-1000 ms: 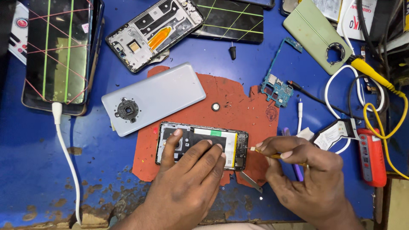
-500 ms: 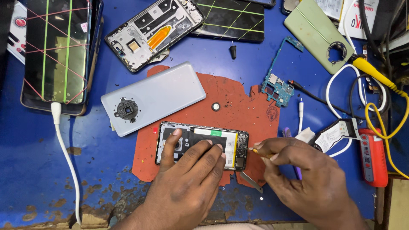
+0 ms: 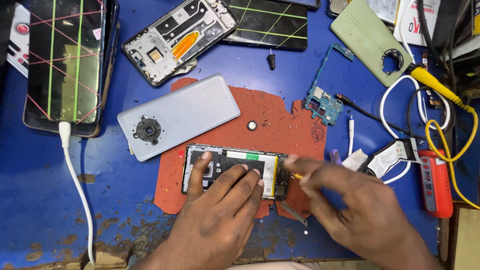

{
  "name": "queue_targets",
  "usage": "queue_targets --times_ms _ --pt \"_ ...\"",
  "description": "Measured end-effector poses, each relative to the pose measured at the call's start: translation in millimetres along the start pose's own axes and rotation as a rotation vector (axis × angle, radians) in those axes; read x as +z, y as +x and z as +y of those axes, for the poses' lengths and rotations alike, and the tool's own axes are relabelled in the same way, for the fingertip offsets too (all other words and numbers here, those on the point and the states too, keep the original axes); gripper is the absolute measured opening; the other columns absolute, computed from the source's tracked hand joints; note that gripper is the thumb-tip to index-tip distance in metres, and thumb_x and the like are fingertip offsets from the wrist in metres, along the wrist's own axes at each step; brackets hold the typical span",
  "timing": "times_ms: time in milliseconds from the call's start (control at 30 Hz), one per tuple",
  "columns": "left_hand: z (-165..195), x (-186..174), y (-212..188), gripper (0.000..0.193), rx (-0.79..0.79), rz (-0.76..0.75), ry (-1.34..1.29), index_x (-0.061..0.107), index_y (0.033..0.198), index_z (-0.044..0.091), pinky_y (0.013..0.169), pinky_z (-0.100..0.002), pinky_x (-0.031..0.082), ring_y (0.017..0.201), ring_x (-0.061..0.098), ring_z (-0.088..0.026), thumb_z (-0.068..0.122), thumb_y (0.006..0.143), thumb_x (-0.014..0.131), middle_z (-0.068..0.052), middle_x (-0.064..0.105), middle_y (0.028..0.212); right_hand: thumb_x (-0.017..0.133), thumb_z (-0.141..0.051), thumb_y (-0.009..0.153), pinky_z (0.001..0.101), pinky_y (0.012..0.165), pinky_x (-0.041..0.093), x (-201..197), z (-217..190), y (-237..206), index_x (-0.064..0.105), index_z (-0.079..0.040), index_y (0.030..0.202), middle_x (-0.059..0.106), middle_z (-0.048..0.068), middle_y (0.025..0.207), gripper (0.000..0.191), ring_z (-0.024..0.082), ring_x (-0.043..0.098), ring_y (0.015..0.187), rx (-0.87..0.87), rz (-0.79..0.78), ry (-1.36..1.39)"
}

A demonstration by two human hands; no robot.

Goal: The person disassembles a smartphone, removes the battery, and uses a screwdriver to remove screws from the internal frame. They then reassemble the phone by placing the back cover and testing the device.

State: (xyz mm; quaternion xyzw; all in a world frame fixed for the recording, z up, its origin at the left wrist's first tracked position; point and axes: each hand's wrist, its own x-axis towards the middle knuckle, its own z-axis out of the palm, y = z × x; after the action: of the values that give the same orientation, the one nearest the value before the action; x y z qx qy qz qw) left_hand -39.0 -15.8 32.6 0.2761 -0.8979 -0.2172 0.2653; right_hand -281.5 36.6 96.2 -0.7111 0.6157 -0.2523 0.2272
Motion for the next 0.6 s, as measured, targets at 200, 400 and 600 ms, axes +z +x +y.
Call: queue_targets --times_ms 200,400,600 --pt "1.3 -1.4 -0.2 0.03 -0.001 -0.005 -0.007 0.073 0.111 -0.002 0.117 -0.069 0.019 0.123 0.06 -0.028 0.014 0.087 0.066 -0.012 0.068 0.122 0.08 -0.014 0.083 0.0328 0.082 0.062 3.6 -3.8 2.5 0.065 -0.008 0.107 0.078 0.005 0.102 0.028 0.02 0.078 0.084 -0.003 0.107 -0.247" --pt "1.4 -0.8 0.7 0.026 0.002 -0.01 -0.018 0.073 0.109 -0.002 0.117 -0.069 0.018 0.122 0.06 -0.028 0.013 0.088 0.067 -0.013 0.068 0.121 0.084 -0.03 0.081 0.029 0.067 0.061 -1.1 -8.3 7.7 0.077 -0.018 0.103 0.083 0.0 0.094 0.026 0.016 0.079 0.074 0.385 -0.091 -0.398" --pt "1.1 -1.7 0.3 0.027 -0.003 -0.022 -0.029 0.073 0.109 -0.002 0.117 -0.069 0.018 0.122 0.06 -0.028 0.013 0.087 0.067 -0.013 0.068 0.121 0.082 -0.022 0.084 0.028 0.065 0.06 0.0 -15.3 9.5 0.078 -0.015 0.097 0.082 0.002 0.095 0.015 0.016 0.079 0.077 0.285 -0.078 -0.303"
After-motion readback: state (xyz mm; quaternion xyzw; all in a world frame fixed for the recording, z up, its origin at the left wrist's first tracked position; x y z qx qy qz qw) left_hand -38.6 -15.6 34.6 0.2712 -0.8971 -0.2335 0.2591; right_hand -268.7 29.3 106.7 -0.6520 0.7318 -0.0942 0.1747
